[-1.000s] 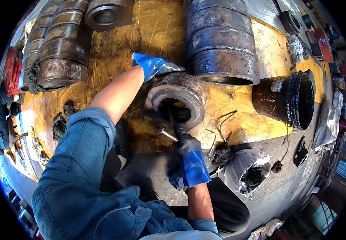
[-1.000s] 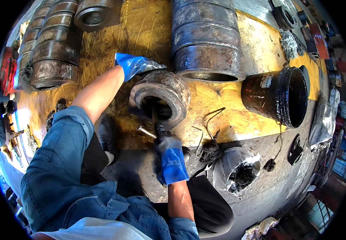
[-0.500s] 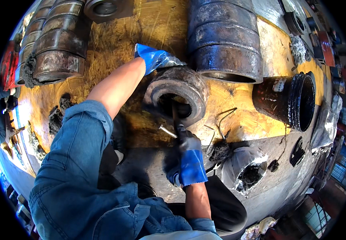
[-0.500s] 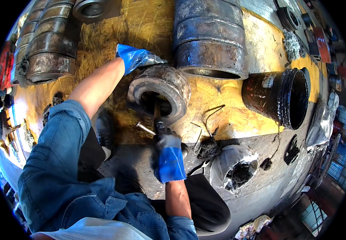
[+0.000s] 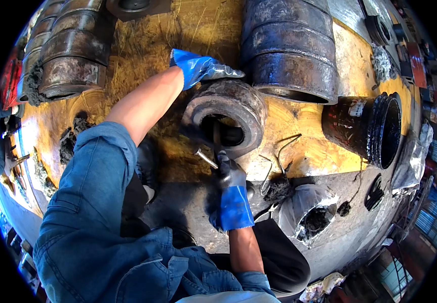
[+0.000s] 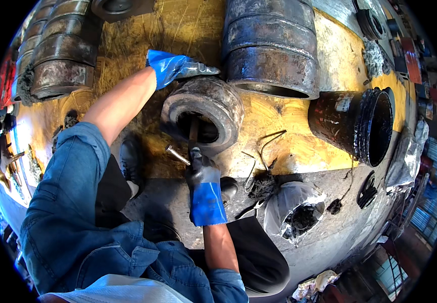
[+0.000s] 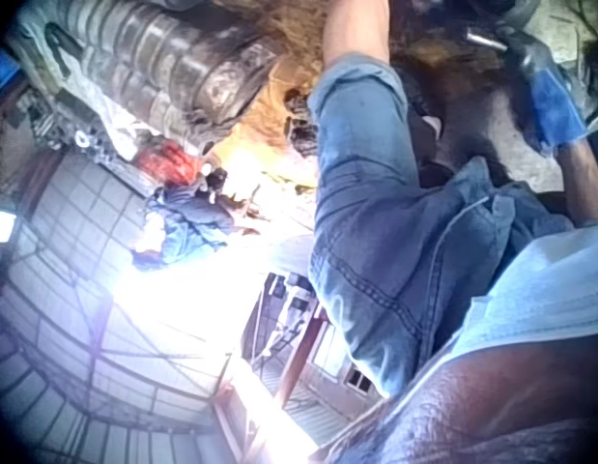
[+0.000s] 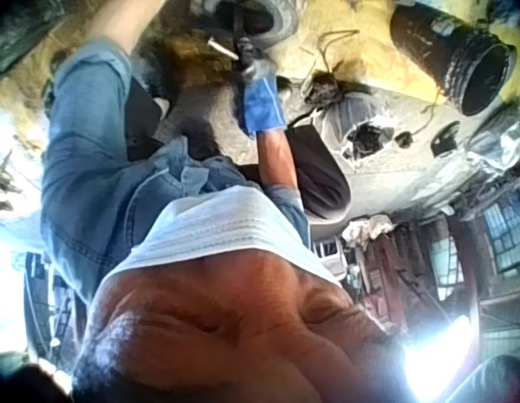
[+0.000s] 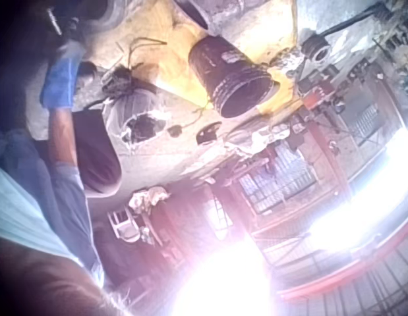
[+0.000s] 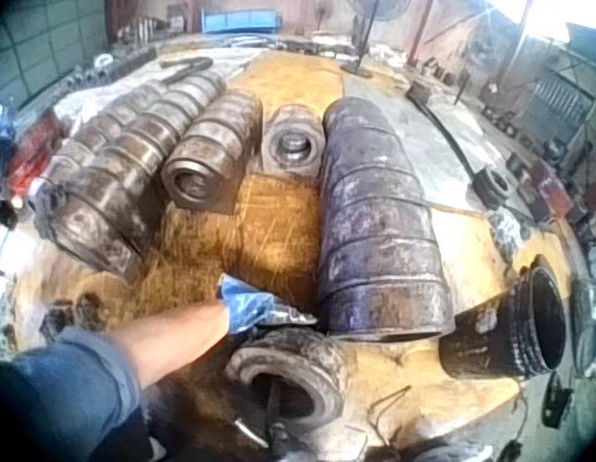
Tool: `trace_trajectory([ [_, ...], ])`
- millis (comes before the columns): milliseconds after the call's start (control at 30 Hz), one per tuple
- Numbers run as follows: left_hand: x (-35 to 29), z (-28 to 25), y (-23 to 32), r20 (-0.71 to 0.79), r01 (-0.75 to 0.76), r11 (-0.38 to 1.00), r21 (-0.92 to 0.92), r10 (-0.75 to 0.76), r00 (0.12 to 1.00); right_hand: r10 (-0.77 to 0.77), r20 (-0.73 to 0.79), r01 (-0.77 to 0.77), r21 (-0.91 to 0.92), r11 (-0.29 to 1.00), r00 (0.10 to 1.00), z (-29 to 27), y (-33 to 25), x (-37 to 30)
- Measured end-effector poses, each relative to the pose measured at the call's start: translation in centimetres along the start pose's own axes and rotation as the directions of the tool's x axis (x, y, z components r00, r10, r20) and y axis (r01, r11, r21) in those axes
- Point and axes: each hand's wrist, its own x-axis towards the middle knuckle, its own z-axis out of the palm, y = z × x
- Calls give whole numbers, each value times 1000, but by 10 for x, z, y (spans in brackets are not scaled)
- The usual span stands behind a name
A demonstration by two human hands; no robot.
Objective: The person sits on the floor and cleans the inside of a metal ring using a wire brush and a scraper. They repeatedly dip the brush into a bucket of dark liquid and scrub the interior surface, then use a scraper to remove residue.
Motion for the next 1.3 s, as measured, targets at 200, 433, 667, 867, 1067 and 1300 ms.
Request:
trace_trajectory([
  [200,-3,2,-5,-15,13,1000,16,-12,1000,206,86,-223,308,925,975,15,3,-8],
  [433,-2,0,-6,-35,18,999,43,-17,999,-42,-89,50,94,994,995,18,-5,2],
  [667,6,0,-8,-54,26,996,80,-21,998,127,-39,-125,35,992,991,15,-26,23],
  [867,6,-8,-13,-93,47,992,119,-36,995,133,-76,-118,172,978,988,21,-6,12],
  [1067,-6,-27,-13,-37,-12,992,127,16,999,199,-85,-170,265,949,976,12,1,-6],
  [1300,-53,-77,25,-31,-107,929,355,126,992,204,-86,-174,271,947,975,-13,-13,-27],
])
